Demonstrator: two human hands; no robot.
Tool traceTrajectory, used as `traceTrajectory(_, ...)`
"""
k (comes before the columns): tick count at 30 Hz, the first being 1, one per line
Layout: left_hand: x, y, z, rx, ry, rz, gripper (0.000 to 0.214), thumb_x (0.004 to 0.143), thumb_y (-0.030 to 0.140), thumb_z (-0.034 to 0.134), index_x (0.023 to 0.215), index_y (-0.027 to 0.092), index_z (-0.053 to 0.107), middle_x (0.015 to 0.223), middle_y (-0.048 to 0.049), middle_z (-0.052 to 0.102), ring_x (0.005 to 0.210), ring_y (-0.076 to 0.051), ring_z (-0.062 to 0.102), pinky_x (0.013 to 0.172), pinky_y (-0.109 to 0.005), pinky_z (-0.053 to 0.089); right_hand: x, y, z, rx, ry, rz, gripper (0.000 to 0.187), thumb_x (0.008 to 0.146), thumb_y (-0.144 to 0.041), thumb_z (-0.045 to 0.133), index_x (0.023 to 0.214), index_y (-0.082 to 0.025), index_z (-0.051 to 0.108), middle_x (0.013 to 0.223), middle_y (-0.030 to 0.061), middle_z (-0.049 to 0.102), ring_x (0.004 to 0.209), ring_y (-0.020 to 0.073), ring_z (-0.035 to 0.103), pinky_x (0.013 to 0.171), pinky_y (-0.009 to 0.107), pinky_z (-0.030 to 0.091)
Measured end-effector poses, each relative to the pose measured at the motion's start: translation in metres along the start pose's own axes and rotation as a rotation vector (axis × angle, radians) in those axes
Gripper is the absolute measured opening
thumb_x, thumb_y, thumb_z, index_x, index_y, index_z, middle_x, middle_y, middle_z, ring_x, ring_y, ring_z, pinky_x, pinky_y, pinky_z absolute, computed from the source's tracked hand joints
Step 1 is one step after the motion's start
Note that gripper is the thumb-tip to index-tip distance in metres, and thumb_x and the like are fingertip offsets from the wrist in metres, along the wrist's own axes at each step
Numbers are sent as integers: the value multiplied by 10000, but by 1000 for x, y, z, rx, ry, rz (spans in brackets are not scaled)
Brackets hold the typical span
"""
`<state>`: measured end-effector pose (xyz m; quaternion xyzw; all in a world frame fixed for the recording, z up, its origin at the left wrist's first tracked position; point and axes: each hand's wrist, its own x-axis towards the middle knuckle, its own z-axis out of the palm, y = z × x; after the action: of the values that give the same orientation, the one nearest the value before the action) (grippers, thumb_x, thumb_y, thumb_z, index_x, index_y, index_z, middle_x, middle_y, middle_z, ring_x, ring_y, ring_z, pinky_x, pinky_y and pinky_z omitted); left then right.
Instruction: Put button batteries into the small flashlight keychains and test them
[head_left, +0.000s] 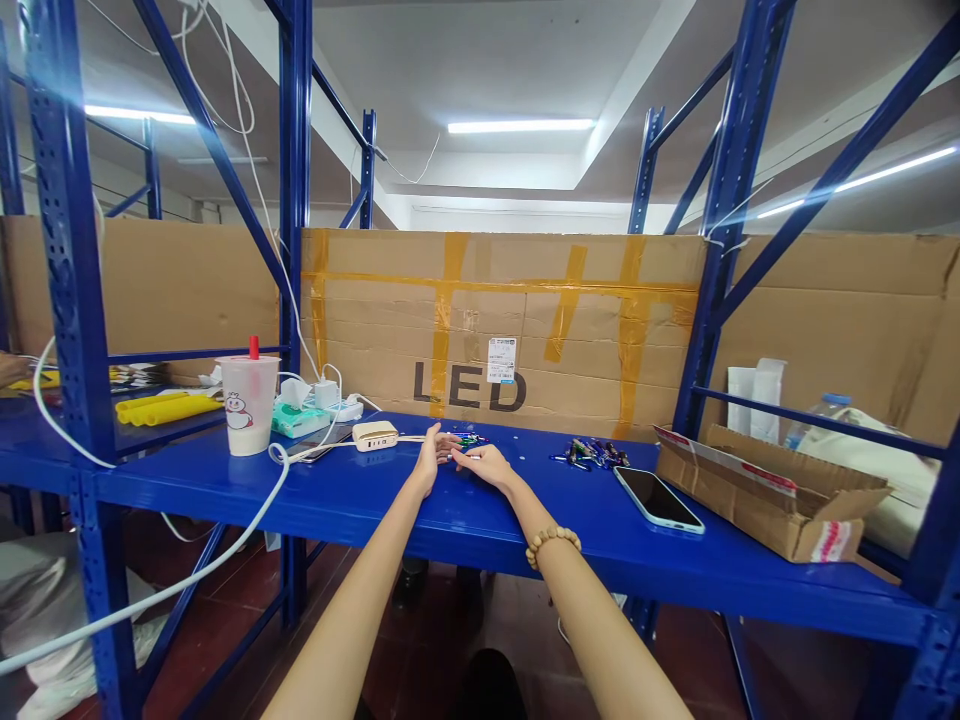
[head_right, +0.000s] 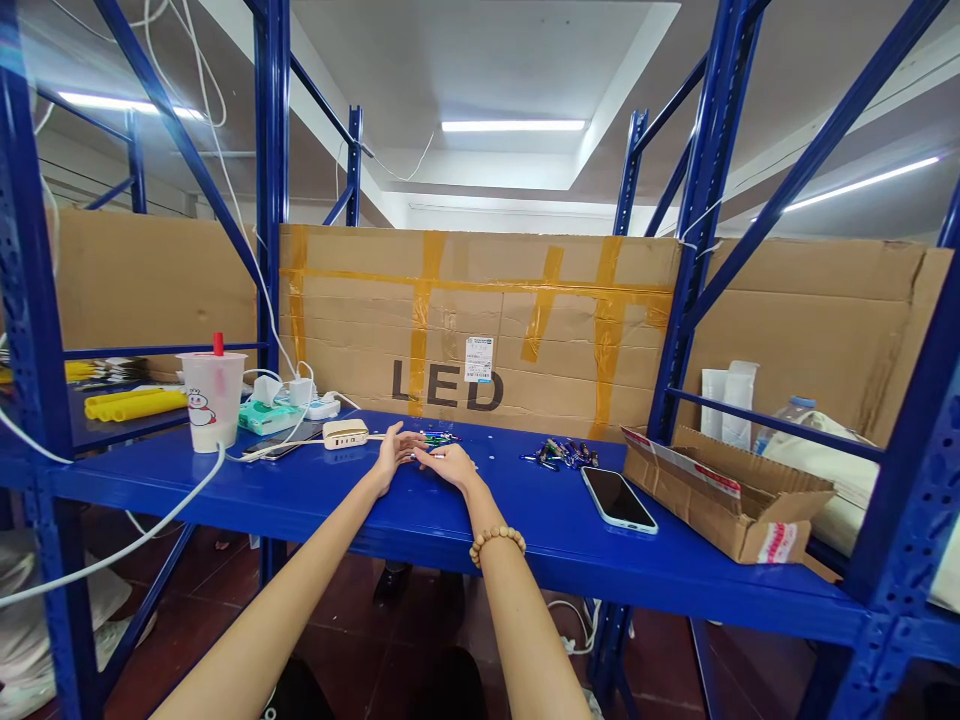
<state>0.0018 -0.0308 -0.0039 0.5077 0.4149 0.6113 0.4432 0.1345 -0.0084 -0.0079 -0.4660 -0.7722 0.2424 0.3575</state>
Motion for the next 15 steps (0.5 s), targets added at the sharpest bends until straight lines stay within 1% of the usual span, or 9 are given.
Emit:
traceTrajectory(4,1,1,-1,-22,-1,-27,526,741,545,284,698,145,623,759,-88,655,797,-219,571,717,-300,389,1,2,0,-4,5,4,528,718,-644,472,715,-187,738,476,-13,504,529,109,436,550,242,312)
traceTrajectory(7,1,2,-1,-25,-3,-44,505,759,516,283,691,151,625,740,-82,650,786,-213,572,717,-301,395,4,7,1,0,-7,-10,561,716,-662,454,706,-176,736,447,-18,469,499,104,412,528,239,308)
traceTrajectory(12,0,3,-1,-29,0,-49,511,727,552,296,694,158,621,722,-79,634,779,-224,570,719,-310,387,9,12,3,-2,-8,-48,593,723,-676,426,693,-166,727,440,-24,454,463,91,385,503,231,304)
traceTrajectory(15,-1,3,0,-31,6,-48,507,719,548,290,686,157,611,704,-75,629,779,-226,579,737,-314,391,9,12,4,-8,11,-74,642,742,-688,368,648,-156,715,426,-23,437,444,88,372,491,231,300)
